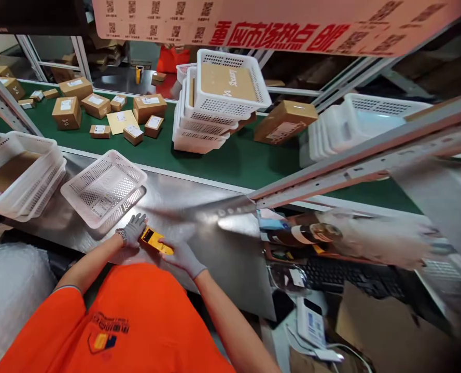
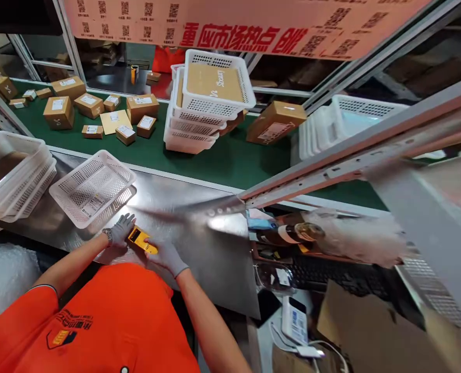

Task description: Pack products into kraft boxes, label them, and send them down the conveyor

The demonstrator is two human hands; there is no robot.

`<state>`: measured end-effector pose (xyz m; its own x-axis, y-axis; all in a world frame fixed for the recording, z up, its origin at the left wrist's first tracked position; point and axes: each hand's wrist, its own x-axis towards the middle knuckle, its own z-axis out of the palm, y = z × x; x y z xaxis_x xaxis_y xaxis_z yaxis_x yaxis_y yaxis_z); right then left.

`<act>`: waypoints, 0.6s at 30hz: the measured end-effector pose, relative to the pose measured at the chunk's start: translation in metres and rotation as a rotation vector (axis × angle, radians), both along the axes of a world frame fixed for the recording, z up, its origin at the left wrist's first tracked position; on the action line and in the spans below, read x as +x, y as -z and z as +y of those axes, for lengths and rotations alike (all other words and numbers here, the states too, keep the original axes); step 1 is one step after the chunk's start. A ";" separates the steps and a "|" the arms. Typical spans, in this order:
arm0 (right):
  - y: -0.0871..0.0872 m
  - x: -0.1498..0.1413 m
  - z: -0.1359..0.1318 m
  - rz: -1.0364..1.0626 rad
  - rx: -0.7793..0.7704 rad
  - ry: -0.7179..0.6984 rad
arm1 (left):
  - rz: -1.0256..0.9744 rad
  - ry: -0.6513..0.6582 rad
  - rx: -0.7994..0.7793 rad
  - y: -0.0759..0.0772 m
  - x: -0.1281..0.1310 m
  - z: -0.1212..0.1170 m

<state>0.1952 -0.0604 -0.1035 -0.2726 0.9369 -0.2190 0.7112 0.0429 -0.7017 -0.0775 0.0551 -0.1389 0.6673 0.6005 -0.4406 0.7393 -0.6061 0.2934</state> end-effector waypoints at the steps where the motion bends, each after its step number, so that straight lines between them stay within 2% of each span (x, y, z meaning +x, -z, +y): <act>1: 0.001 0.000 -0.001 0.002 -0.018 -0.004 | 0.008 0.007 -0.001 0.005 0.005 -0.005; 4: -0.003 0.003 -0.002 -0.007 -0.054 -0.036 | 0.022 -0.005 0.011 0.014 0.018 -0.013; 7: -0.018 0.015 -0.002 -0.044 -0.077 -0.081 | 0.027 -0.008 0.014 0.018 0.020 -0.013; 11: -0.040 0.069 -0.012 -0.190 -0.111 -0.093 | 0.017 -0.101 0.011 0.025 0.001 -0.020; 14: -0.048 0.115 -0.027 -0.235 -0.129 -0.058 | 0.011 -0.104 0.029 0.028 -0.004 -0.028; 16: -0.048 0.130 -0.035 -0.174 -0.157 0.000 | -0.012 -0.049 0.001 0.025 0.012 -0.030; 18: -0.045 0.131 -0.040 -0.098 -0.190 0.065 | -0.121 0.037 -0.056 0.017 0.044 -0.031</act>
<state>0.3262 -0.1002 -0.0587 -0.1822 0.8910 -0.4158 0.7732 -0.1314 -0.6203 -0.0339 0.0238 -0.1561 0.7387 0.5513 -0.3880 0.6740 -0.6125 0.4130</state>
